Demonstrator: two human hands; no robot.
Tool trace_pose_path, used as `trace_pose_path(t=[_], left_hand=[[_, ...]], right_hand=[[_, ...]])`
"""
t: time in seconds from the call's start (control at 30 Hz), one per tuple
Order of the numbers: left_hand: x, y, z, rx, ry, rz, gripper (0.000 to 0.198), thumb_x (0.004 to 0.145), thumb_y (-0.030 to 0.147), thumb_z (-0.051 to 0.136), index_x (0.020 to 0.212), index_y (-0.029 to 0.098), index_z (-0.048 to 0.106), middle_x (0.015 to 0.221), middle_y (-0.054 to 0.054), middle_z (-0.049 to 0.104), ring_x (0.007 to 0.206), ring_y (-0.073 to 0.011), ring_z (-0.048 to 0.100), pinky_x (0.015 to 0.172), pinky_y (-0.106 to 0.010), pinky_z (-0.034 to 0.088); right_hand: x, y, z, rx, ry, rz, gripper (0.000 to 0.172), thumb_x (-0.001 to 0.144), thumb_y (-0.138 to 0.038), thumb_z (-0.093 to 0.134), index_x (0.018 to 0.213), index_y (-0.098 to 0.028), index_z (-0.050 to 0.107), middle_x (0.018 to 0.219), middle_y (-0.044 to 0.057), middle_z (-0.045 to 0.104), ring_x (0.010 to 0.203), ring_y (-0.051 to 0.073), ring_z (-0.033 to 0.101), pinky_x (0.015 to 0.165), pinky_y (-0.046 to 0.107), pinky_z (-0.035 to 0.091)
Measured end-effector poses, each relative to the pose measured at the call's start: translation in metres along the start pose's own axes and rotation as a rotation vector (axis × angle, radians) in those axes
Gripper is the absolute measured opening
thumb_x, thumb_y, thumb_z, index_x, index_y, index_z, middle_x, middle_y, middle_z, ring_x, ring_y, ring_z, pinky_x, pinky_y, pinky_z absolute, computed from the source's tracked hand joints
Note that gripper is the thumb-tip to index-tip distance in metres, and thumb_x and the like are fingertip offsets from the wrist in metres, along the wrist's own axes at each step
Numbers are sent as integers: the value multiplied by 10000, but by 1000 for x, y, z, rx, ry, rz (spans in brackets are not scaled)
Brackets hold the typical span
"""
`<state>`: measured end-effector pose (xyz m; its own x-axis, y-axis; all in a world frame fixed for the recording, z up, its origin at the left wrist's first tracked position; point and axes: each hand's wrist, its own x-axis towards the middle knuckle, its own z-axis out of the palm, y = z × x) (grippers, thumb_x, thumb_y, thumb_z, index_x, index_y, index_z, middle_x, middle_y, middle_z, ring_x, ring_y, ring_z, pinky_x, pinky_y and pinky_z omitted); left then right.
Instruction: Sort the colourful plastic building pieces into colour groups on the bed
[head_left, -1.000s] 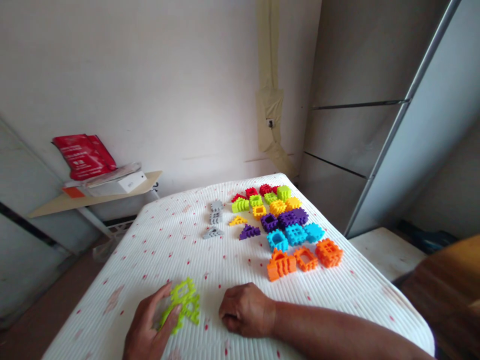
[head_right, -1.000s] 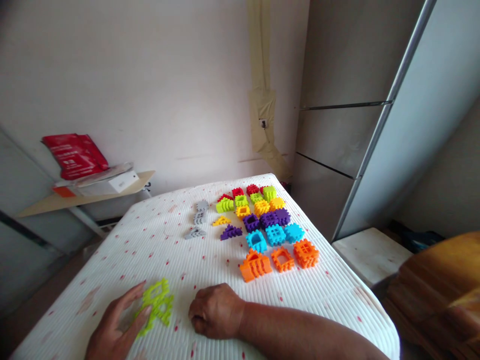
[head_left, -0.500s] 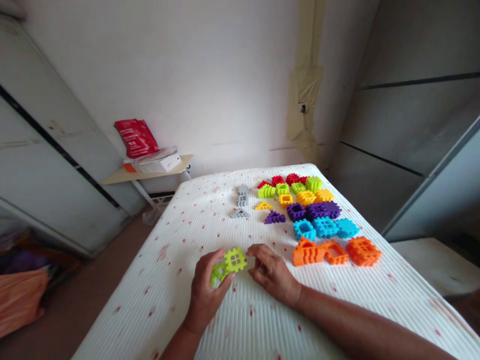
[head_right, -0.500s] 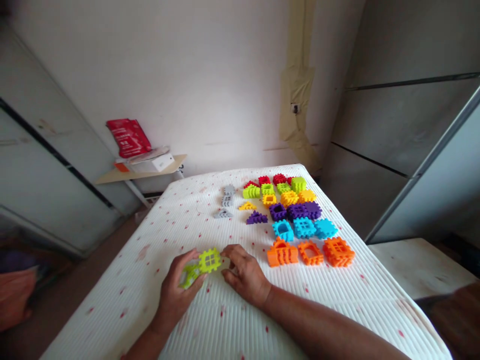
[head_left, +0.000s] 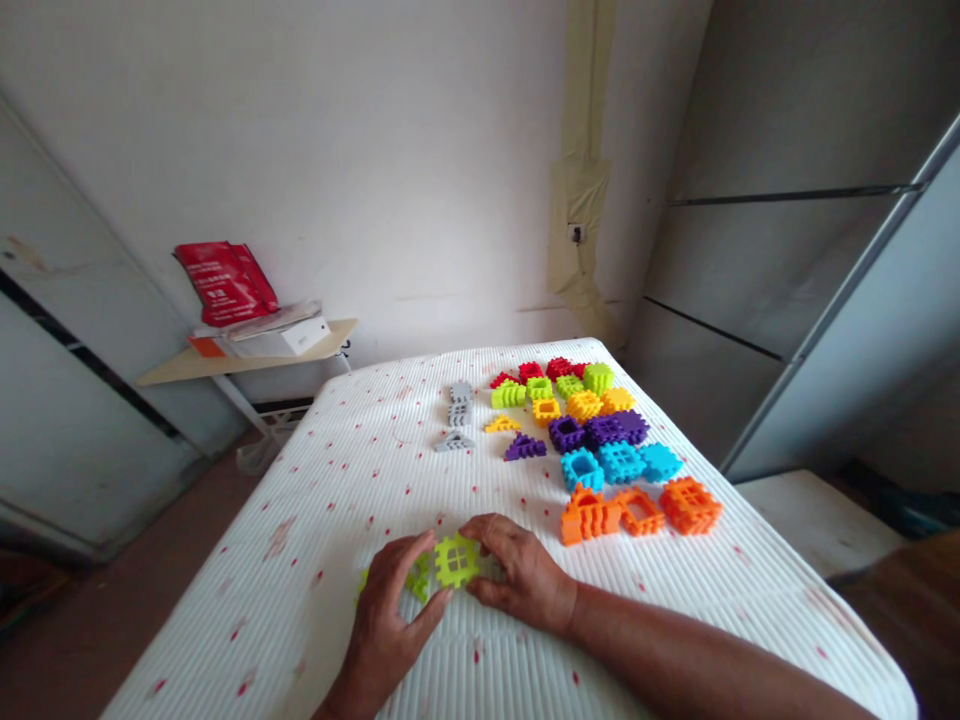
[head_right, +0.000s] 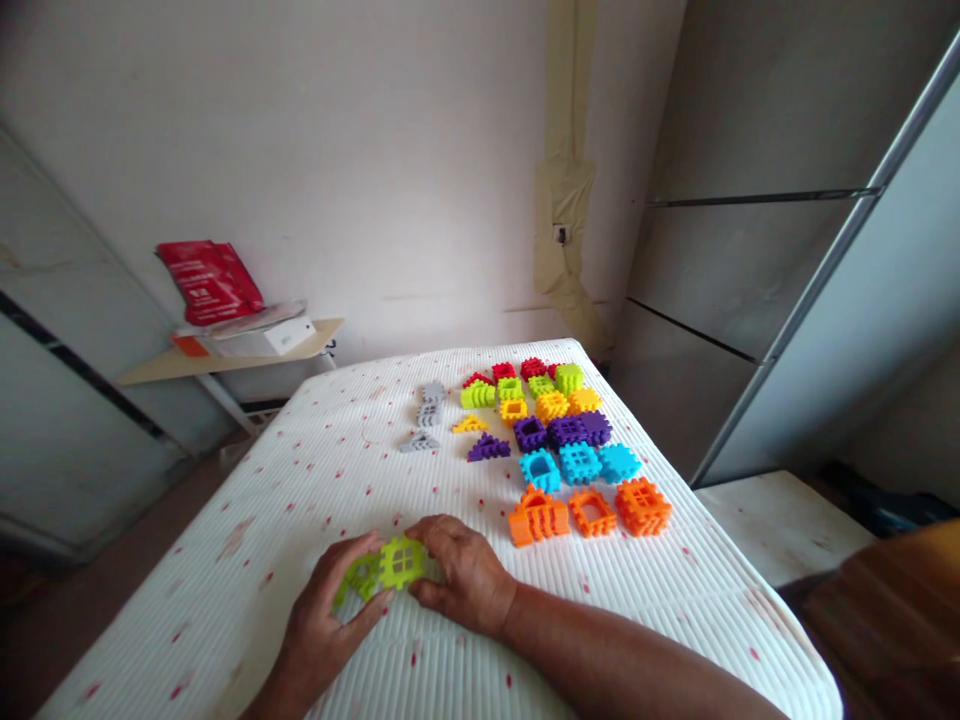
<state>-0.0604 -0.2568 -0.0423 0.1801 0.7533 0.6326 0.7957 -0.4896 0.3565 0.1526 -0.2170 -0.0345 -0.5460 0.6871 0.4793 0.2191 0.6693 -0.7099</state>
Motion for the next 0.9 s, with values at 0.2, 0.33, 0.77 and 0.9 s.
trace_pose_path(t=[0.2,0.33,0.77,0.9], left_hand=[[4,4,-1,26,-15,74,448,751,294,590,1185,236,495,1030,-79,636,941,-219,614,788,-346,537],[5,5,-1,36,-14,92,450,745,291,591,1182,237,501,1021,-80,639,927,-221,618,774,-344,541],[6,4,0,59,2,112,431,737,286,601,1156,229,519,1003,-68,644,916,-208,616,771,-324,540],[6,3,2,61,0,108,435,732,287,606,1154,231,520,1002,-71,643,910,-212,617,769,-325,538]], right_hand=[[-1,-4,-3,30,-2,22,566,650,-137,574,1199,-202,451,1142,90,525,1036,205,518,812,320,472],[-2,-2,-1,41,-23,34,592,628,-115,550,1200,-221,438,1151,78,512,991,192,523,765,297,476],[-1,0,-2,39,-31,3,577,627,-116,559,1187,-218,466,1142,71,510,1029,193,506,776,287,474],[-1,0,-2,41,-30,6,583,629,-120,565,1195,-214,466,1153,76,508,1014,191,513,776,290,480]])
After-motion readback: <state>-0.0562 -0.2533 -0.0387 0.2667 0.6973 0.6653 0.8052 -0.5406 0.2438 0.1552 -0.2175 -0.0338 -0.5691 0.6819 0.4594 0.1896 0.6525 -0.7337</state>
